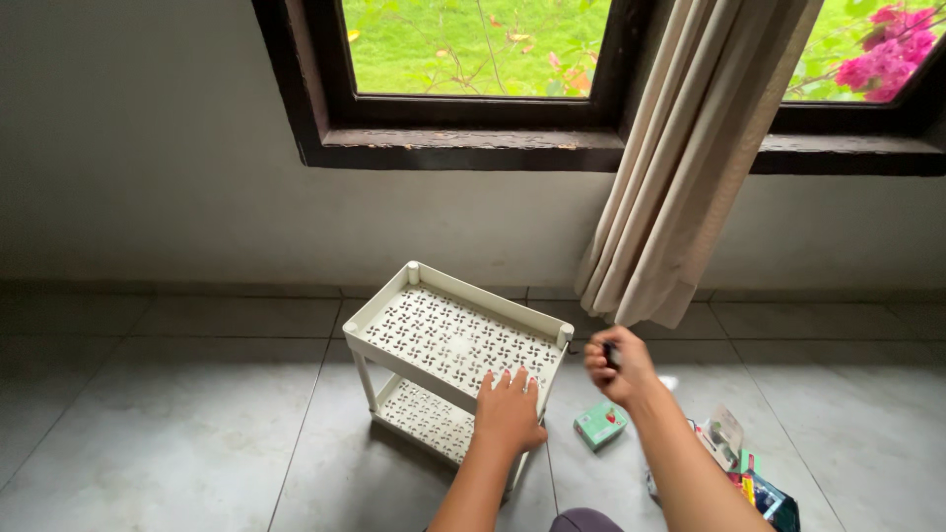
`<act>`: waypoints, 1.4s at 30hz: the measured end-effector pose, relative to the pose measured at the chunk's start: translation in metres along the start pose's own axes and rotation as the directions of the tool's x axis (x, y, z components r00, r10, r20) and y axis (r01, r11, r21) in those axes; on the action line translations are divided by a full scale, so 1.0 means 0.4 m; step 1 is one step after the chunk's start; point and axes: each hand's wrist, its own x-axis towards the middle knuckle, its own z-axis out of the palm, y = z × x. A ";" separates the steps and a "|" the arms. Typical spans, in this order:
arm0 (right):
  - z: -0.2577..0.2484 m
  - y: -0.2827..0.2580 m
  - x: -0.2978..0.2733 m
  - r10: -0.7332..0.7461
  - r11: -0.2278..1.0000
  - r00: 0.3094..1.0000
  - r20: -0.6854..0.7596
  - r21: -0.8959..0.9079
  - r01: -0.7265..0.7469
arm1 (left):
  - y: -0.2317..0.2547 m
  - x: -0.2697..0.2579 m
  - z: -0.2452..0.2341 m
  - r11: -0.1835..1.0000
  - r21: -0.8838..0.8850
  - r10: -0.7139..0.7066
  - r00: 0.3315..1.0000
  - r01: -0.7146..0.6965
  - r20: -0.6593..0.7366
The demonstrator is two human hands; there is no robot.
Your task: The person disassembles a white plastic two-tier rack by removing items from the top shelf, detaching the shelves from the vertical supports, and separating the components. The person then places the disassembled parts on the floor.
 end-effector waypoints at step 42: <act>0.380 0.392 0.291 0.070 0.823 0.976 -0.204 -0.541 -0.172 | -0.336 -0.054 0.196 0.768 -0.629 -0.475 0.763 0.116 -0.439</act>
